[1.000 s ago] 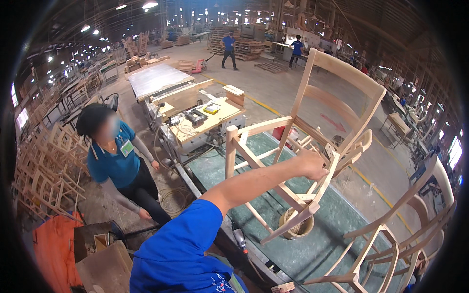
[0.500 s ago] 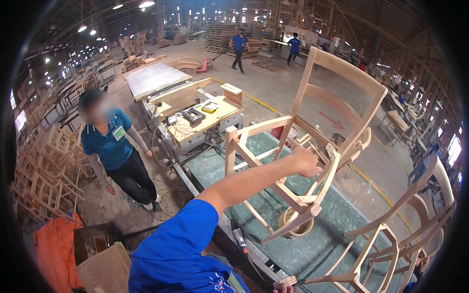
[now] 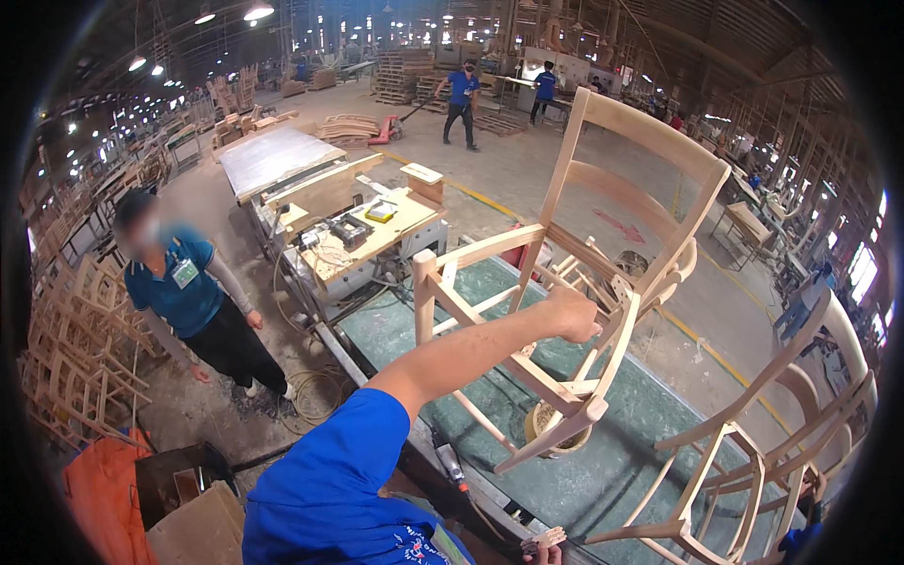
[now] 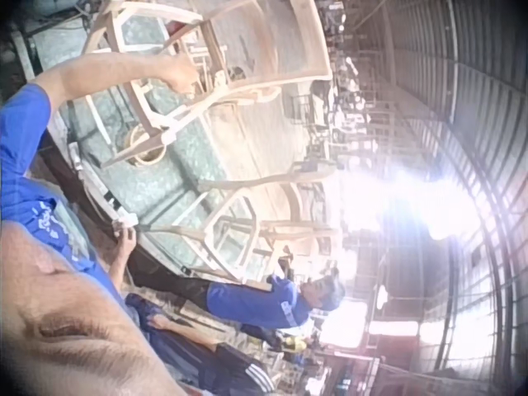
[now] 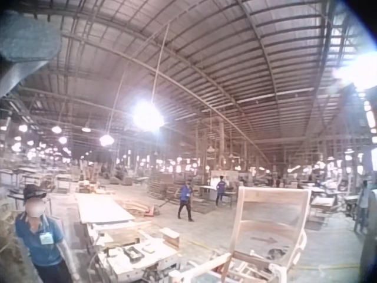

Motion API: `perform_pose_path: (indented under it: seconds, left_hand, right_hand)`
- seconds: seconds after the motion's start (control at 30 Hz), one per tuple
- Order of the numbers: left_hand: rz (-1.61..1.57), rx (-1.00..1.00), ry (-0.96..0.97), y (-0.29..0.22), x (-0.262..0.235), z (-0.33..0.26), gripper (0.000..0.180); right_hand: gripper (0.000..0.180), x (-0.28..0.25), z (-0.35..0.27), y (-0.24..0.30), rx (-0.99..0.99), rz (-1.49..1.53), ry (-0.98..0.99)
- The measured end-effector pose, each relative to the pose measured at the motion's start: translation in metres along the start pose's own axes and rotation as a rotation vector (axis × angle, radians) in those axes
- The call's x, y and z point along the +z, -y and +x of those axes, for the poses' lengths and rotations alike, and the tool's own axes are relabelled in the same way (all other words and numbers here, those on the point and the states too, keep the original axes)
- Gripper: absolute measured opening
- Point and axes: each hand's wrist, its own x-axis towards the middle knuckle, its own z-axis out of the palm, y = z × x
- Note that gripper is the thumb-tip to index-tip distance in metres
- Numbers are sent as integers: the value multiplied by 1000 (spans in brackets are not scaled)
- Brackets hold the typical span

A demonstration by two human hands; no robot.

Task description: The person assembles wooden chair frames on a factory floor using a pneumatic drill to fasten small wooden blocks to the chair legs. They then walk to a table saw and cut additional wooden pieces.

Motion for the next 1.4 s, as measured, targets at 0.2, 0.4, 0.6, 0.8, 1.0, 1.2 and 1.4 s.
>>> perform_pose_path:
  seconds: [0.2, 0.4, 0.6, 0.8, 1.0, 1.2, 1.4]
  left_hand:
    - [28, 54, 2, 3, 11, 15, 47]
    - [68, 38, 11, 13, 26, 24, 45]
    - [39, 78, 21, 10, 24, 27, 44]
    - [112, 27, 66, 19, 31, 32, 33]
    - [79, 48, 76, 19, 36, 32, 32]
    - [41, 102, 50, 32, 49, 26, 47]
    - [-4, 80, 78, 33, 46, 10, 45]
  right_hand:
    - [19, 5, -1, 13, -69, -27, -31]
    - [22, 19, 2, 30, 305, 363, -147]
    - [30, 12, 4, 2, -137, -159, -74]
    - [31, 12, 6, -4, -204, -212, -35]
    - [24, 18, -2, 23, 309, 359, -148]
    - [22, 22, -5, 32, 301, 326, -164]
    - [22, 22, -5, 34, 260, 305, -150]
